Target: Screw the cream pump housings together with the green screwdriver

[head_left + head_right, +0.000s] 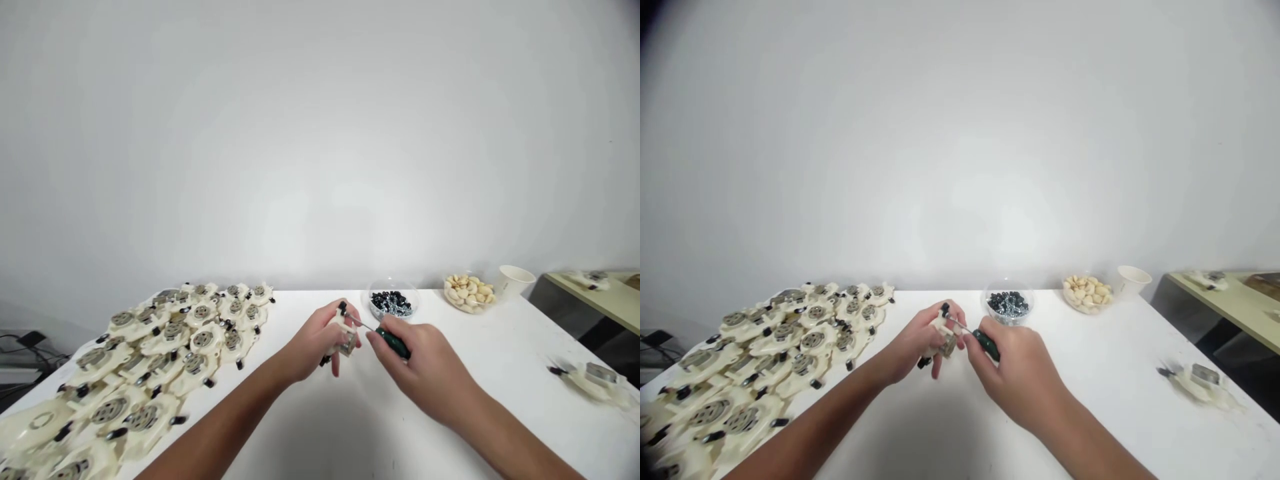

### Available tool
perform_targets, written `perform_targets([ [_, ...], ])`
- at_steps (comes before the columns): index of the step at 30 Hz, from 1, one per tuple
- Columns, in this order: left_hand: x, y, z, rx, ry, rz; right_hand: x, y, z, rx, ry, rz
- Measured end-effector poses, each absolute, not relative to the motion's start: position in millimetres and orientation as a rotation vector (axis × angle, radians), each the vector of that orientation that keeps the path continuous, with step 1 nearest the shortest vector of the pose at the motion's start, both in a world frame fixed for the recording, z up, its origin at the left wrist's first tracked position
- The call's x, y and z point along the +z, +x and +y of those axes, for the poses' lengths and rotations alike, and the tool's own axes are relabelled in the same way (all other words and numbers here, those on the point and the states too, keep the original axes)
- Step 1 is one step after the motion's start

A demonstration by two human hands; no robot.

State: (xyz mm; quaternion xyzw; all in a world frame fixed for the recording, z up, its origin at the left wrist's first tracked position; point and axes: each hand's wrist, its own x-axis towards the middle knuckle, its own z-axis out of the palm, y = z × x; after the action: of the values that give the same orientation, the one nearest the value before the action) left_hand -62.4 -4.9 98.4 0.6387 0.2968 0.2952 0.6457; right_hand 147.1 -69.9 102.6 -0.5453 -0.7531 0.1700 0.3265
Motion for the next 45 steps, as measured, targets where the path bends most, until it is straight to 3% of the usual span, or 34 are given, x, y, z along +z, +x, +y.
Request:
perform_targets([
  [5, 64, -74, -21, 0.716, 1.383, 0.718, 49, 138, -75, 0.519, -1.359, -2.029],
  [12, 40, -74, -22, 0.756, 1.191, 0.761, 23, 129, -75, 0.597, -1.393, -2.017],
  [30, 39, -72, -24, 0.643, 1.108, 0.841, 9, 141, -74, 0.343, -1.362, -2.140],
  [45, 35, -73, -22, 0.606, 1.190, 0.832, 7, 139, -73, 0.524, -1.480, -2.124],
])
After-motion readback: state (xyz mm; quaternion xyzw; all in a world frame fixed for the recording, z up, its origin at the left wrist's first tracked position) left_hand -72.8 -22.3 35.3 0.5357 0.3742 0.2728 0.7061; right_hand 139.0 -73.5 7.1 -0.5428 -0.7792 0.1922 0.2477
